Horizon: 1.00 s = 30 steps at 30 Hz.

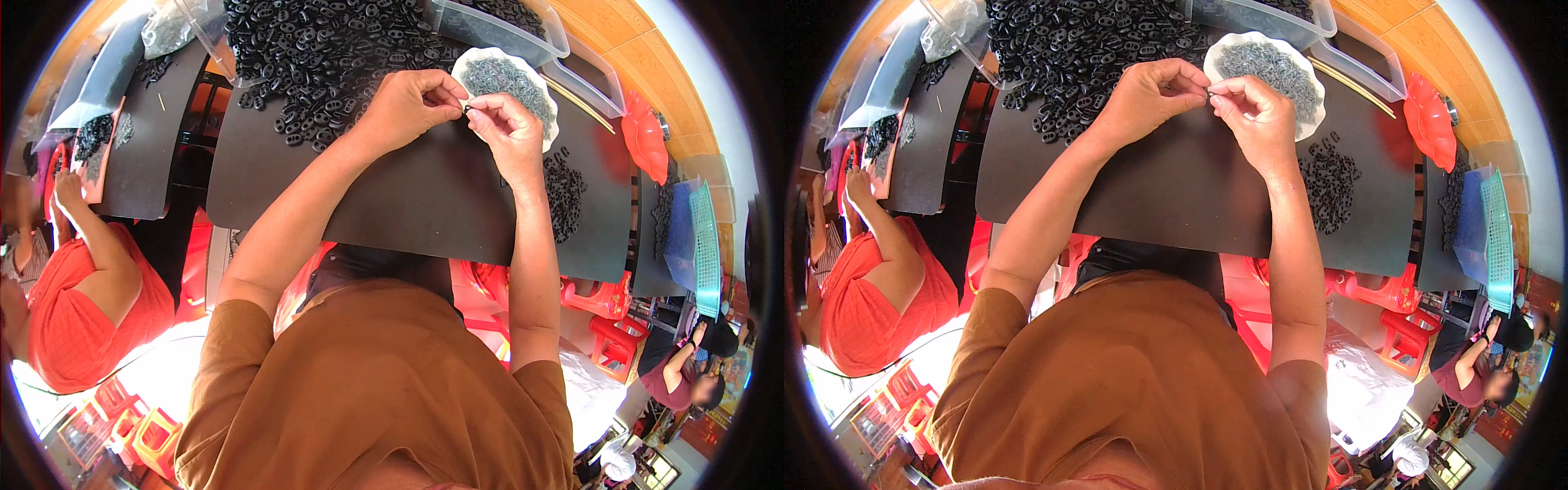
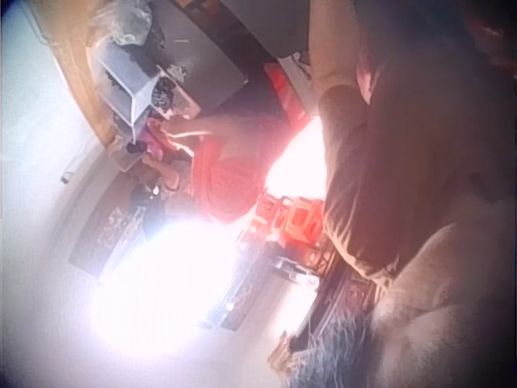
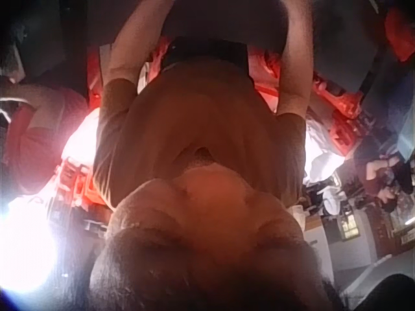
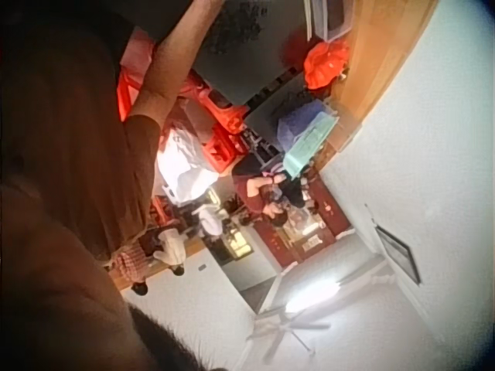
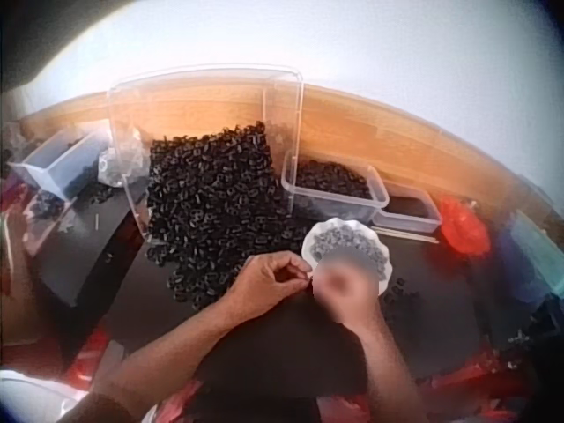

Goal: The person repeatedly picks up small black plastic components and metal pins from a table and a bowl, then inserts the pins into the components by hand. The assembled units are placed back onto the table surface.

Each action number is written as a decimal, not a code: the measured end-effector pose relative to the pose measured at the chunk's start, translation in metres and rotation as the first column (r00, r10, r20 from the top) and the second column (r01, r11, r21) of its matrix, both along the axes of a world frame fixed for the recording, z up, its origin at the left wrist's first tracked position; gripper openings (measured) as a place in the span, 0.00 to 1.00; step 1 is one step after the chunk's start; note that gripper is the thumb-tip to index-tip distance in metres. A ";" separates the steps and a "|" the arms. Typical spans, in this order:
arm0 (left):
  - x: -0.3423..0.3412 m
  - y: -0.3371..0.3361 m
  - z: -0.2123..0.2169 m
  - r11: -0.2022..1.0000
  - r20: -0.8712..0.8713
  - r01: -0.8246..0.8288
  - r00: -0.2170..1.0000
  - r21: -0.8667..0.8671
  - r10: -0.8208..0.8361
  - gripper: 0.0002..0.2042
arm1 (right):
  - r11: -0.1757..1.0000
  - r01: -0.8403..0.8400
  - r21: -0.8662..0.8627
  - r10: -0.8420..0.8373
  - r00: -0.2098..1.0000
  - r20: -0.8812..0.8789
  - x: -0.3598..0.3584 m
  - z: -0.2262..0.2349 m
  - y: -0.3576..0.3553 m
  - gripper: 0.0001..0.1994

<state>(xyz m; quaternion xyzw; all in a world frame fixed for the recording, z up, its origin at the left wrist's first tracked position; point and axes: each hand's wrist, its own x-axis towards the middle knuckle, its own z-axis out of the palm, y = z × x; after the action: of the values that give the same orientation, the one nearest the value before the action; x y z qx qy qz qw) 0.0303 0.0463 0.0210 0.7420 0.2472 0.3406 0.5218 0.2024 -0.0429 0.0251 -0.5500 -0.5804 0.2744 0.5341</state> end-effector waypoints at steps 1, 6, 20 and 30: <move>0.001 0.001 -0.002 1.000 0.012 0.002 1.000 -0.014 -0.002 0.08 | 1.000 -0.008 0.016 0.008 1.000 0.012 0.000 0.000 0.000 0.05; 0.001 0.003 -0.004 0.999 0.034 0.011 0.999 -0.038 -0.010 0.08 | 1.000 0.022 -0.002 -0.022 0.999 -0.044 0.000 -0.001 0.000 0.05; 0.001 0.002 -0.003 1.000 0.007 0.003 1.000 -0.020 -0.003 0.08 | 0.998 0.005 0.057 -0.009 0.998 0.056 -0.001 -0.004 0.002 0.04; 0.004 0.002 -0.008 0.999 0.027 0.011 1.000 -0.038 -0.010 0.09 | 0.997 -0.026 -0.074 0.012 0.983 -0.186 -0.002 -0.007 0.002 0.02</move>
<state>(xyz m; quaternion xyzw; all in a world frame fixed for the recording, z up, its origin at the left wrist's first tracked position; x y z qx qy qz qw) 0.0338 0.0482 0.0129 0.7285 0.2427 0.3431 0.5411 0.2004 -0.0405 0.0180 -0.5364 -0.5227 0.3513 0.5618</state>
